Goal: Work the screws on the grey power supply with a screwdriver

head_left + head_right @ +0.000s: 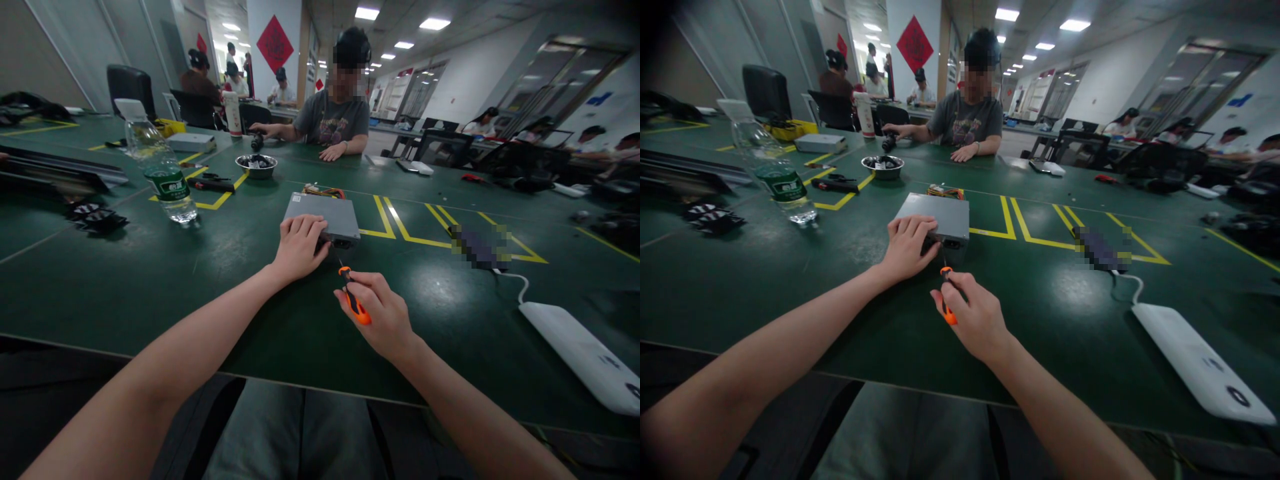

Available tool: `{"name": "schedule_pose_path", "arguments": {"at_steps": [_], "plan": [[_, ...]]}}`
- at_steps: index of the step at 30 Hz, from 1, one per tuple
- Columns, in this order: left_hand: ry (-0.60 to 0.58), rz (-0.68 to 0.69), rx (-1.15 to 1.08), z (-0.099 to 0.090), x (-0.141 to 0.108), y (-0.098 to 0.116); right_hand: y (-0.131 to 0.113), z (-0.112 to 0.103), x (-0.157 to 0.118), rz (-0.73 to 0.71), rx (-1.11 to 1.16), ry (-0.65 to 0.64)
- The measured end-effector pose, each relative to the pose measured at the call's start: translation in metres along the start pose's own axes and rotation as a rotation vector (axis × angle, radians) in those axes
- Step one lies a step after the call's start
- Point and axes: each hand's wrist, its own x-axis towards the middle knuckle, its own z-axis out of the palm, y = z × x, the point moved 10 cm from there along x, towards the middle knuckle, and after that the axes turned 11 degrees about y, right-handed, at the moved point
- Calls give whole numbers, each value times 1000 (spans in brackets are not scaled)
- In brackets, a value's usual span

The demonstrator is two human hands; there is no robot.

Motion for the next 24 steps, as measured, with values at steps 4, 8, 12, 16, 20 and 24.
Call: {"name": "schedule_pose_path", "arguments": {"at_steps": [4, 8, 12, 16, 20, 24], "plan": [[14, 5, 3, -2, 0, 0, 7, -16, 2, 37, 21, 66], [19, 7, -5, -2, 1, 0, 21, -30, 1, 79, -10, 141], [9, -2, -7, 0, 1, -2, 29, -32, -1, 103, -32, 149], [17, 3, 0, 0, 1, -1, 27, -30, 0, 87, -28, 142], [19, 5, -4, 0, 0, -1, 26, -31, 1, 82, -32, 148], [16, 5, 0, 0, 0, -2, 25, -31, 3, 76, -24, 147]]}}
